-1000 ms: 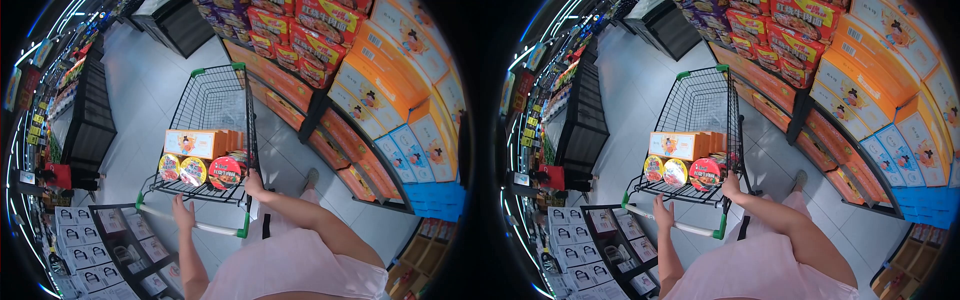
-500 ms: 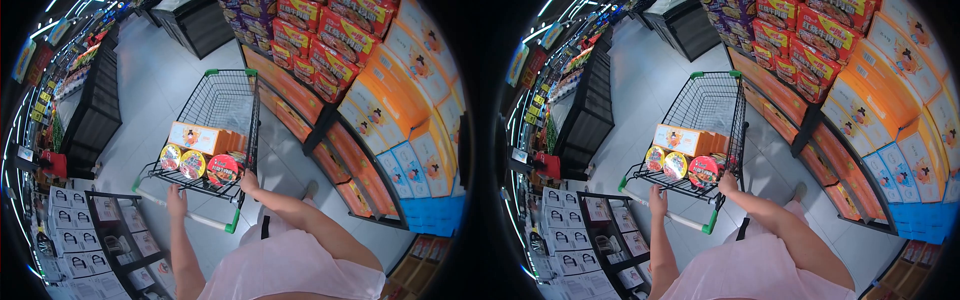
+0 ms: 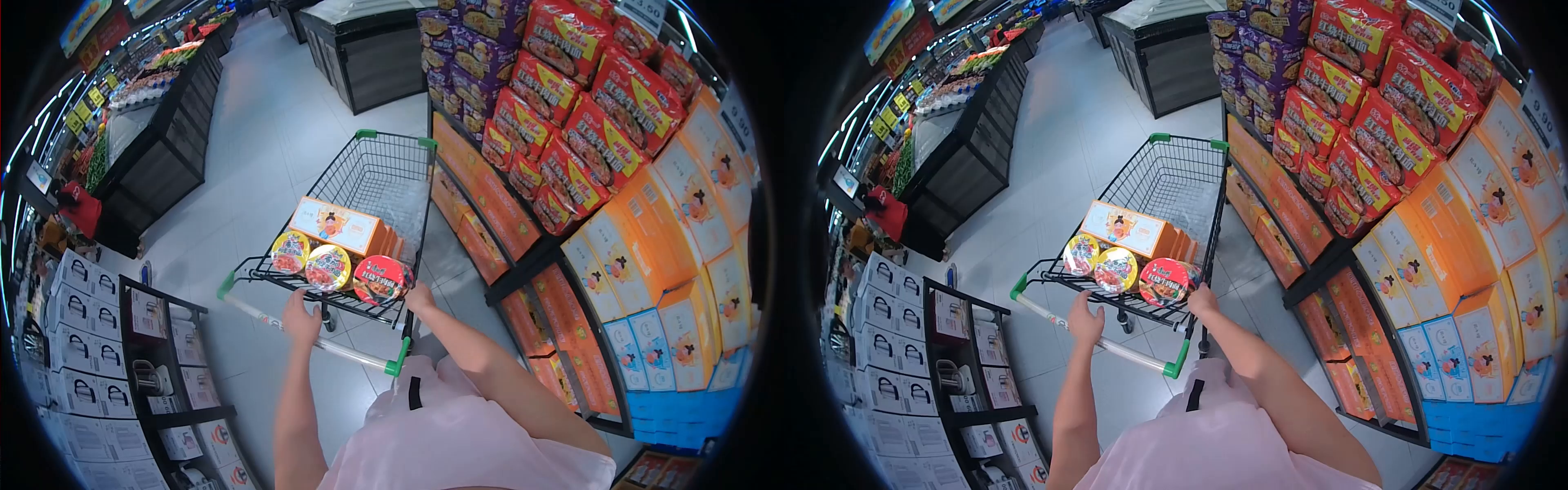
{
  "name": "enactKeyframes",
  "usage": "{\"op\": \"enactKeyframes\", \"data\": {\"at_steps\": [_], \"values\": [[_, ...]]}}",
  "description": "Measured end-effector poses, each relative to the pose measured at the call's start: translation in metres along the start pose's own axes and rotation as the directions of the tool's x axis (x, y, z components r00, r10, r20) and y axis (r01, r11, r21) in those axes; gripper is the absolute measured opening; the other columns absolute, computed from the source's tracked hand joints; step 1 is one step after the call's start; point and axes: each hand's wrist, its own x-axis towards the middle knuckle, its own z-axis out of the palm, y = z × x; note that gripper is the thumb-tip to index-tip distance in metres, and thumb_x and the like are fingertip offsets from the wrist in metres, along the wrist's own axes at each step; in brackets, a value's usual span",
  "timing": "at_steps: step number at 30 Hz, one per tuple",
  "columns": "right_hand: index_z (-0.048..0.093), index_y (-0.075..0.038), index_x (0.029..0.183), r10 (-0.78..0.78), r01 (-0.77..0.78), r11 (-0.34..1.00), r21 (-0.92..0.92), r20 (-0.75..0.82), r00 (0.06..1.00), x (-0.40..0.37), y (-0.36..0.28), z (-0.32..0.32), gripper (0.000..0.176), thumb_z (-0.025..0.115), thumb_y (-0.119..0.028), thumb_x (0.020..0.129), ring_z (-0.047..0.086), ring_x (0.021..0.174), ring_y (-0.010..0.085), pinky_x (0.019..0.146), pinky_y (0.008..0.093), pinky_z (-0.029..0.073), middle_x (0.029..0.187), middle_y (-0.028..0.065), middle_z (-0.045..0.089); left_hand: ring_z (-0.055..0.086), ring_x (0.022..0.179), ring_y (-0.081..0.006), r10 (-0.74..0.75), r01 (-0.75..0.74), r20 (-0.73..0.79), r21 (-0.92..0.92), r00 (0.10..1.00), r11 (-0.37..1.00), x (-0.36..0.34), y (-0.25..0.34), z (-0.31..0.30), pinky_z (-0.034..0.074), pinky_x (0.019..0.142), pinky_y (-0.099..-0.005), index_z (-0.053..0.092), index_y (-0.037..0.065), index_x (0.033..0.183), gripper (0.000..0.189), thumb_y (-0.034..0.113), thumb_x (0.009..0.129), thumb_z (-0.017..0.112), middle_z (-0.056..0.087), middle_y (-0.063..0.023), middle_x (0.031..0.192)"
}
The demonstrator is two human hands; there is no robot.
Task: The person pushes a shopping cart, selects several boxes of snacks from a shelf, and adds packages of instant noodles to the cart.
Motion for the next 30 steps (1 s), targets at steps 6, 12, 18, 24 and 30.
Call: {"op": "enactKeyframes", "data": {"at_steps": [6, 12, 18, 24, 30], "values": [[0.052, -0.004, 0.119, 0.027, -0.027, 1.000, -0.004, -0.008, 1.000, 0.018, -0.022, -0.028, 0.035, 0.048, -0.015, 0.087, 0.055, 0.114, 0.0393, 0.095, 0.0461, 0.045, 0.118, 0.0238, 0.059, 0.046, 0.124, -0.0318, 0.318, -0.359, 0.279, 0.111, 0.906, 0.927, 0.046, -0.007, -0.015, 0.027, 0.103, -0.0606, 0.054, 0.007, 0.106, 0.042, 0.024, 0.072, 0.072, 0.060, -0.0119, 0.110], [0.053, -0.005, 0.117, 0.002, -0.002, 1.000, -0.020, -0.019, 1.000, 0.070, -0.024, -0.036, 0.034, 0.054, -0.024, 0.088, 0.057, 0.110, 0.0393, 0.091, 0.0467, 0.046, 0.114, 0.0232, 0.061, 0.053, 0.109, -0.0341, 0.311, -0.313, 0.225, -0.026, 0.924, 0.949, 0.078, 0.009, 0.010, 0.037, 0.094, -0.0505, 0.055, 0.006, 0.099, 0.034, 0.025, 0.076, 0.071, 0.060, -0.0116, 0.102], [0.052, -0.005, 0.119, -0.018, 0.017, 0.997, -0.072, -0.013, 1.000, 0.111, -0.039, -0.065, 0.035, 0.051, -0.021, 0.087, 0.057, 0.111, 0.0397, 0.092, 0.0469, 0.046, 0.116, 0.0226, 0.060, 0.058, 0.091, -0.0345, 0.241, -0.237, 0.227, -0.043, 0.944, 0.971, 0.109, 0.055, 0.023, 0.045, 0.079, -0.0430, 0.055, 0.005, 0.097, 0.028, 0.018, 0.078, 0.070, 0.061, -0.0124, 0.093], [0.051, -0.005, 0.120, -0.049, 0.049, 0.992, -0.117, 0.000, 0.999, 0.166, -0.047, -0.087, 0.036, 0.050, -0.021, 0.087, 0.056, 0.113, 0.0391, 0.094, 0.0472, 0.045, 0.119, 0.0226, 0.059, 0.058, 0.090, -0.0361, 0.168, -0.162, 0.170, -0.050, 0.971, 0.986, 0.135, 0.081, 0.047, 0.046, 0.077, -0.0434, 0.053, 0.005, 0.094, 0.026, 0.019, 0.079, 0.070, 0.060, -0.0132, 0.092], [0.050, -0.004, 0.120, -0.106, 0.105, 0.981, -0.163, 0.004, 0.994, 0.212, -0.054, -0.105, 0.041, 0.056, -0.028, 0.088, 0.055, 0.113, 0.0401, 0.095, 0.0457, 0.045, 0.120, 0.0229, 0.058, 0.057, 0.088, -0.0354, 0.176, -0.168, 0.143, -0.065, 0.974, 0.984, 0.163, 0.101, 0.065, 0.045, 0.074, -0.0435, 0.051, 0.005, 0.090, 0.025, 0.020, 0.079, 0.069, 0.057, -0.0131, 0.091]]}}
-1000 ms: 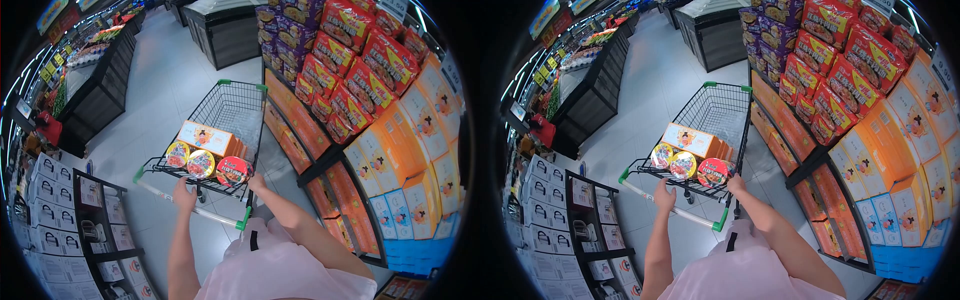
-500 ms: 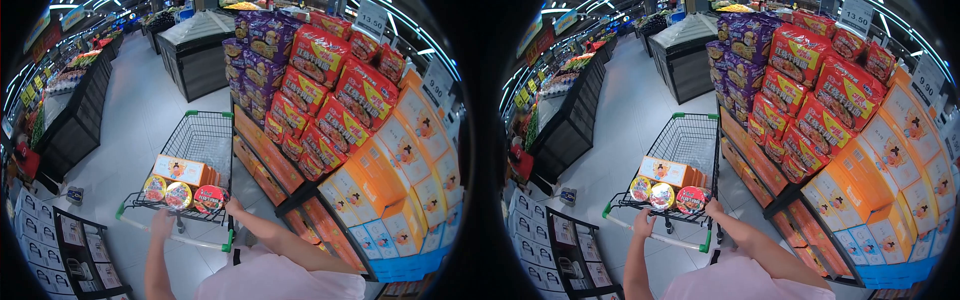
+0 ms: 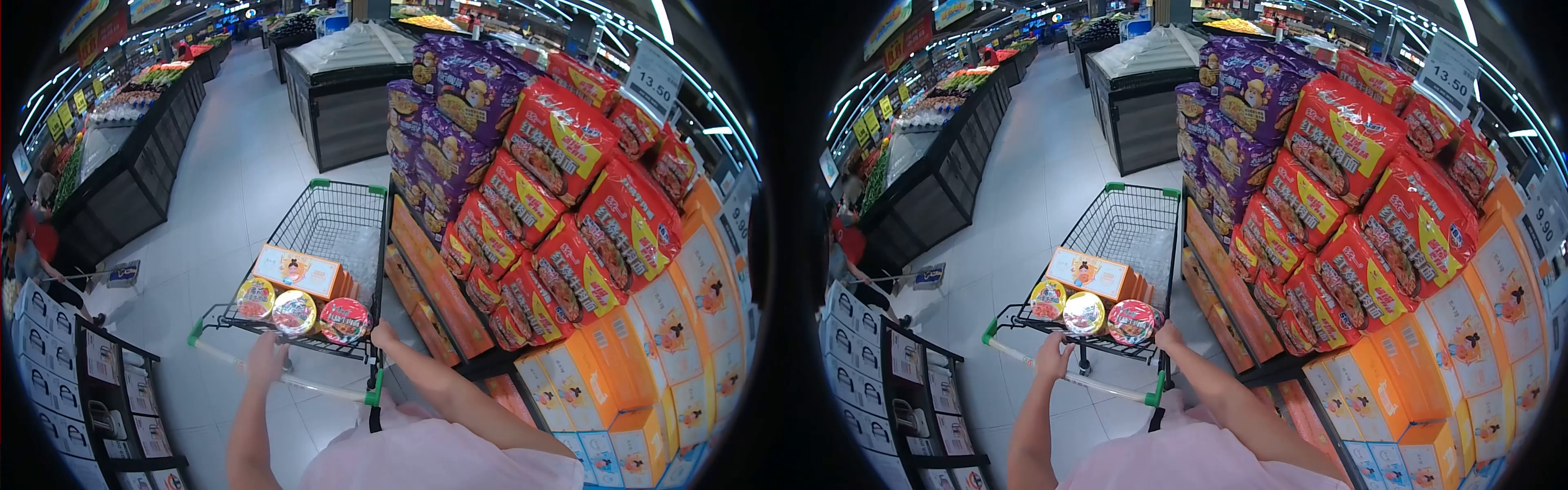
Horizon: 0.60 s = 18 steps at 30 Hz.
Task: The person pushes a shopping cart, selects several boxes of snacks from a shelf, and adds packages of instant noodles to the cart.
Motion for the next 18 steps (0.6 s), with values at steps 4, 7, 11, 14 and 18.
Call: {"op": "enactKeyframes", "data": {"at_steps": [4, 7, 11, 14, 18], "values": [[0.050, -0.002, 0.120, 0.038, -0.037, 0.999, -0.034, 0.024, 0.999, 0.013, -0.012, -0.019, 0.042, 0.059, -0.027, 0.087, 0.055, 0.114, 0.0387, 0.095, 0.0446, 0.045, 0.122, 0.0219, 0.058, 0.057, 0.088, -0.0338, -0.018, 0.018, -0.002, 0.008, 1.000, 1.000, 0.017, 0.012, 0.001, 0.045, 0.073, -0.0435, 0.051, 0.005, 0.090, 0.026, 0.023, 0.080, 0.068, 0.057, -0.0114, 0.092], [0.048, -0.002, 0.126, 0.045, -0.043, 0.997, -0.062, 0.029, 0.999, 0.020, -0.022, -0.029, 0.048, 0.061, -0.018, 0.083, 0.055, 0.115, 0.0371, 0.097, 0.0432, 0.044, 0.124, 0.0210, 0.057, 0.057, 0.085, -0.0331, -0.009, 0.009, -0.011, 0.028, 1.000, 1.000, 0.030, 0.011, 0.006, 0.045, 0.071, -0.0439, 0.051, 0.006, 0.090, 0.026, 0.024, 0.081, 0.068, 0.056, -0.0108, 0.090], [0.046, -0.001, 0.130, 0.051, -0.048, 0.997, -0.061, 0.050, 0.997, 0.035, -0.027, -0.032, 0.048, 0.053, -0.009, 0.082, 0.053, 0.117, 0.0382, 0.098, 0.0439, 0.043, 0.125, 0.0233, 0.055, 0.057, 0.084, -0.0327, -0.005, 0.005, 0.007, 0.035, 1.000, 0.999, 0.045, 0.009, 0.007, 0.045, 0.070, -0.0441, 0.051, 0.006, 0.089, 0.026, 0.025, 0.081, 0.068, 0.055, -0.0110, 0.089], [0.050, 0.000, 0.124, 0.021, -0.018, 0.997, -0.072, 0.030, 0.999, 0.036, -0.034, -0.042, 0.043, 0.050, -0.010, 0.082, 0.053, 0.116, 0.0398, 0.097, 0.0446, 0.043, 0.124, 0.0248, 0.055, 0.057, 0.088, -0.0313, -0.006, 0.003, 0.063, 0.054, 0.998, 0.999, 0.058, 0.004, 0.009, 0.044, 0.075, -0.0455, 0.051, 0.007, 0.090, 0.027, 0.027, 0.082, 0.066, 0.056, -0.0108, 0.091], [0.053, 0.003, 0.113, -0.038, 0.038, 0.998, -0.045, -0.002, 0.999, 0.048, -0.040, -0.047, 0.035, 0.052, -0.014, 0.082, 0.056, 0.109, 0.0407, 0.092, 0.0449, 0.045, 0.115, 0.0277, 0.058, 0.055, 0.102, -0.0290, 0.012, -0.024, 0.075, 0.161, 0.997, 0.987, 0.070, -0.003, 0.022, 0.036, 0.091, -0.0550, 0.051, 0.008, 0.098, 0.027, 0.031, 0.086, 0.062, 0.056, -0.0103, 0.099]]}}
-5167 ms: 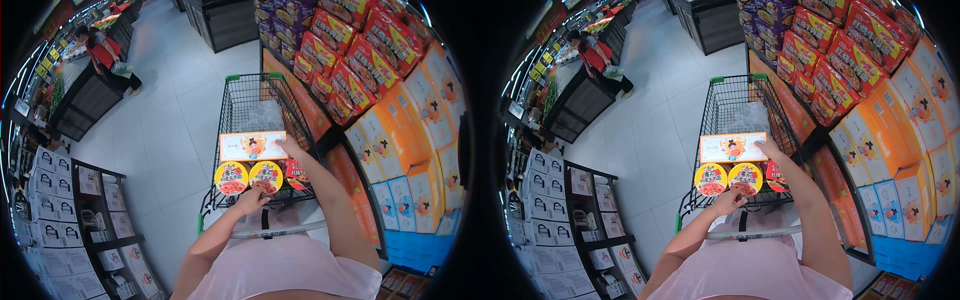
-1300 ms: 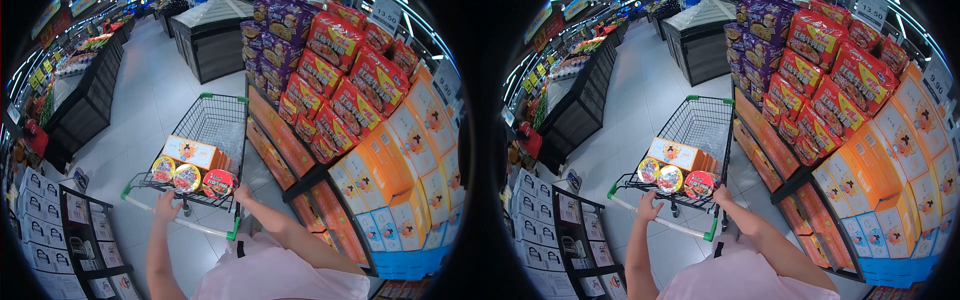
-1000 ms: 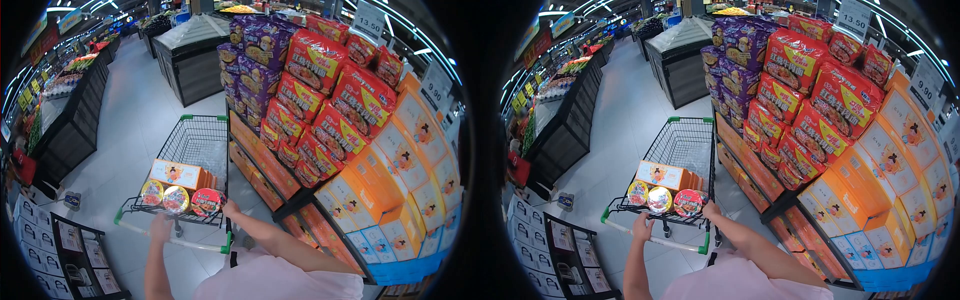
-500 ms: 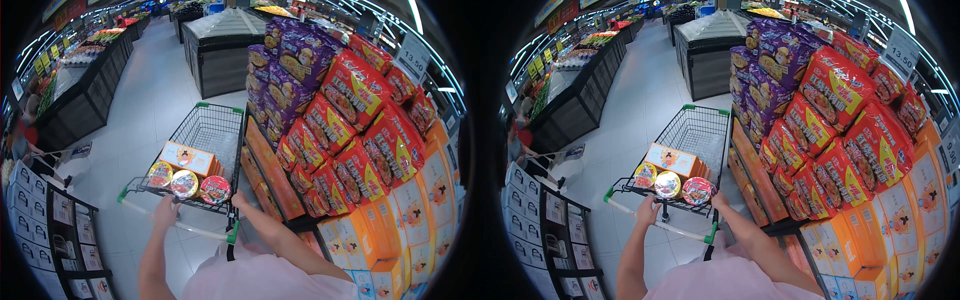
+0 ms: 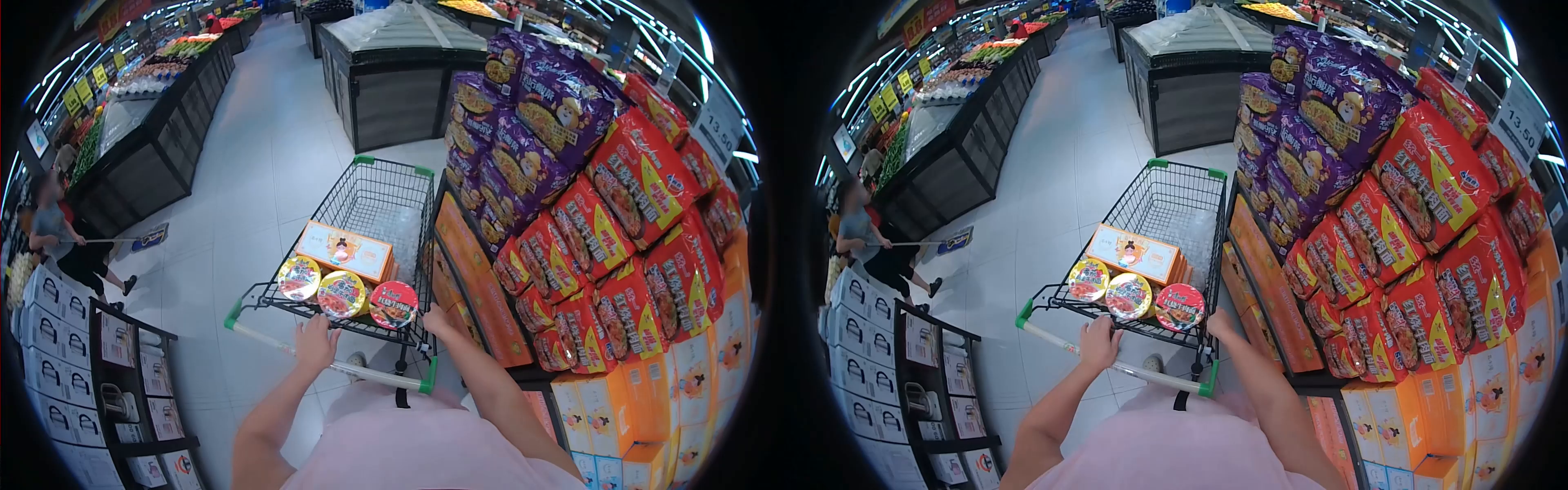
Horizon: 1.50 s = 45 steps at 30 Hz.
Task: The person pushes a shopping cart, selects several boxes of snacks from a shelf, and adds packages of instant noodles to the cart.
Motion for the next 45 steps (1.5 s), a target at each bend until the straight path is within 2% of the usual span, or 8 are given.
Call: {"op": "enactKeyframes", "data": {"at_steps": [6, 14, 21, 24, 28, 31, 35, 45], "values": [[0.060, 0.002, 0.103, 0.037, -0.049, 0.983, -0.176, -0.070, 0.997, 0.045, 0.020, 0.002, 0.039, 0.070, -0.022, 0.073, 0.061, 0.099, 0.0395, 0.084, 0.0440, 0.048, 0.104, 0.0262, 0.063, 0.056, 0.099, -0.0316, 0.244, -0.245, 0.314, -0.037, 0.917, 0.969, 0.055, -0.019, -0.021, 0.042, 0.087, -0.0471, 0.060, 0.005, 0.095, 0.044, 0.047, 0.083, 0.062, 0.058, -0.0157, 0.096], [0.061, -0.001, 0.103, 0.077, -0.083, 0.994, -0.074, -0.076, 0.994, 0.106, 0.069, 0.029, 0.027, 0.061, -0.012, 0.079, 0.064, 0.090, 0.0341, 0.078, 0.0413, 0.050, 0.093, 0.0207, 0.067, 0.061, 0.083, -0.0307, 0.398, -0.354, 0.154, -0.252, 0.904, 0.901, 0.094, -0.046, 0.008, 0.047, 0.072, -0.0421, 0.066, 0.003, 0.086, 0.057, 0.060, 0.081, 0.057, 0.063, -0.0141, 0.083], [0.055, -0.007, 0.123, -0.170, 0.079, 0.941, -0.329, -0.259, 0.951, 0.004, -0.167, -0.138, 0.041, 0.061, -0.020, 0.085, 0.060, 0.102, 0.0354, 0.086, 0.0443, 0.048, 0.112, 0.0181, 0.063, 0.064, 0.078, -0.0301, 0.357, -0.295, 0.259, -0.248, 0.898, 0.923, 0.119, -0.050, 0.005, 0.048, 0.071, -0.0415, 0.067, 0.005, 0.088, 0.059, 0.062, 0.080, 0.055, 0.065, -0.0132, 0.081], [0.061, -0.005, 0.107, -0.709, 0.391, 0.705, -0.592, -0.602, 0.367, -0.017, -0.225, -0.250, 0.025, 0.063, -0.011, 0.082, 0.060, 0.093, 0.0326, 0.080, 0.0417, 0.047, 0.097, 0.0127, 0.064, 0.064, 0.080, -0.0289, 0.333, -0.277, 0.313, -0.209, 0.890, 0.938, 0.125, -0.054, 0.004, 0.048, 0.074, -0.0413, 0.069, 0.008, 0.095, 0.055, 0.060, 0.080, 0.056, 0.066, -0.0125, 0.082], [0.059, -0.007, 0.104, -0.836, -0.012, 0.544, -0.839, -0.541, -0.092, -0.050, -0.283, -0.421, 0.025, 0.064, -0.011, 0.080, 0.059, 0.091, 0.0286, 0.080, 0.0391, 0.045, 0.097, 0.0100, 0.062, 0.065, 0.075, -0.0286, 0.357, -0.313, 0.219, -0.213, 0.908, 0.926, 0.134, -0.059, 0.005, 0.049, 0.067, -0.0413, 0.071, 0.007, 0.086, 0.048, 0.054, 0.078, 0.062, 0.067, -0.0114, 0.077], [0.060, -0.007, 0.111, -0.738, -0.396, 0.592, -0.702, -0.670, 0.083, -0.038, -0.262, -0.526, 0.036, 0.065, -0.030, 0.084, 0.060, 0.094, 0.0275, 0.083, 0.0402, 0.046, 0.100, 0.0098, 0.064, 0.065, 0.079, -0.0286, 0.328, -0.286, 0.276, -0.182, 0.904, 0.941, 0.141, -0.060, 0.000, 0.048, 0.074, -0.0406, 0.071, 0.008, 0.089, 0.050, 0.056, 0.079, 0.059, 0.068, -0.0123, 0.082], [0.060, -0.003, 0.119, -0.260, -0.293, 0.798, -0.526, -0.740, 0.620, -0.040, -0.252, -0.587, 0.060, 0.066, -0.049, 0.081, 0.062, 0.105, 0.0299, 0.089, 0.0389, 0.049, 0.113, 0.0173, 0.064, 0.065, 0.076, -0.0301, 0.331, -0.282, 0.272, -0.204, 0.904, 0.938, 0.151, -0.066, -0.001, 0.049, 0.072, -0.0420, 0.072, 0.009, 0.089, 0.048, 0.054, 0.079, 0.060, 0.068, -0.0116, 0.079], [0.067, -0.007, 0.097, -0.507, -0.272, 0.670, -0.691, -0.694, 0.511, -0.011, -0.223, -0.601, 0.026, 0.054, -0.029, 0.091, 0.064, 0.091, 0.0338, 0.077, 0.0441, 0.049, 0.095, 0.0157, 0.067, 0.061, 0.101, -0.0252, -0.143, 0.093, 0.440, 0.133, 0.886, 0.987, 0.162, -0.027, -0.011, 0.025, 0.105, -0.0574, 0.074, 0.016, 0.089, 0.034, 0.040, 0.079, 0.052, 0.068, -0.0121, 0.097]]}}
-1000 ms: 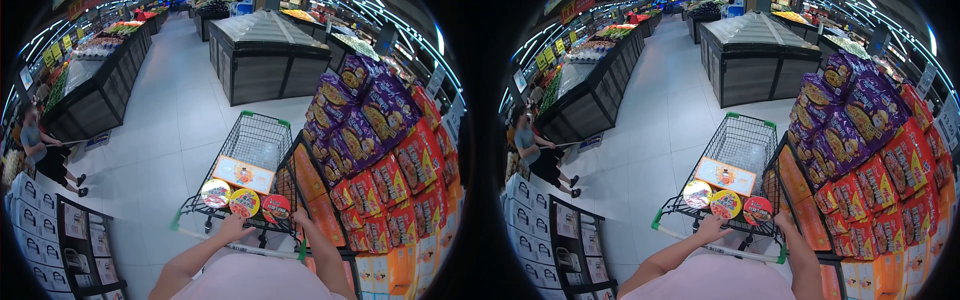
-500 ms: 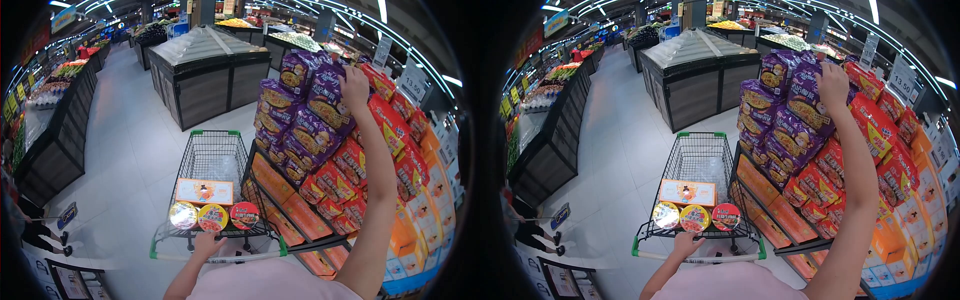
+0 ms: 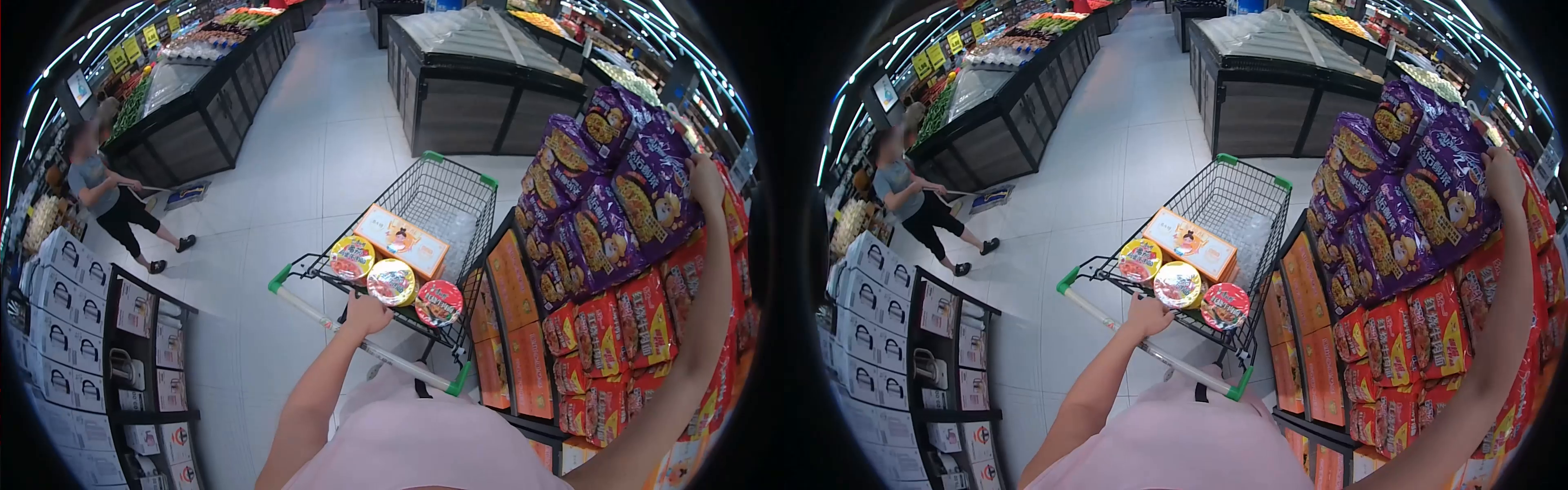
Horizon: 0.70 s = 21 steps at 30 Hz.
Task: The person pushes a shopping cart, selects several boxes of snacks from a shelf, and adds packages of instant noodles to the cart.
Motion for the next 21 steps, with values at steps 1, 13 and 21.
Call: {"op": "enactKeyframes", "data": {"at_steps": [1, 13, 21], "values": [[0.066, -0.009, 0.101, 0.008, -0.009, 1.000, -0.015, -0.081, 0.997, 0.001, 0.003, 0.009, 0.026, 0.053, -0.030, 0.092, 0.063, 0.094, 0.0338, 0.079, 0.0443, 0.049, 0.099, 0.0161, 0.066, 0.062, 0.100, -0.0284, 0.027, -0.027, 0.001, 0.024, 1.000, 0.999, -0.002, 0.011, 0.001, 0.024, 0.107, -0.0552, 0.073, 0.010, 0.087, 0.035, 0.037, 0.079, 0.053, 0.068, -0.0161, 0.095], [0.070, -0.011, 0.084, -0.112, 0.069, 0.991, -0.114, -0.431, 0.895, -0.036, -0.040, -0.070, 0.030, 0.052, -0.034, 0.089, 0.066, 0.071, 0.0340, 0.057, 0.0476, 0.051, 0.080, 0.0122, 0.069, 0.061, 0.088, -0.0232, -0.165, 0.209, -0.377, 0.080, 0.912, 0.975, 0.000, 0.043, 0.043, 0.051, 0.068, -0.0388, 0.073, 0.009, 0.083, 0.036, 0.044, 0.080, 0.063, 0.068, -0.0057, 0.079], [0.062, -0.008, 0.101, -0.119, 0.251, 0.935, 0.251, -0.447, 0.887, -0.079, -0.047, -0.036, 0.031, 0.047, -0.034, 0.097, 0.063, 0.079, 0.0320, 0.068, 0.0411, 0.047, 0.083, 0.0152, 0.063, 0.060, 0.090, -0.0233, -0.184, 0.240, -0.420, 0.085, 0.889, 0.967, -0.008, 0.029, 0.059, 0.051, 0.067, -0.0373, 0.073, 0.010, 0.077, 0.024, 0.030, 0.078, 0.061, 0.069, -0.0058, 0.080]]}}
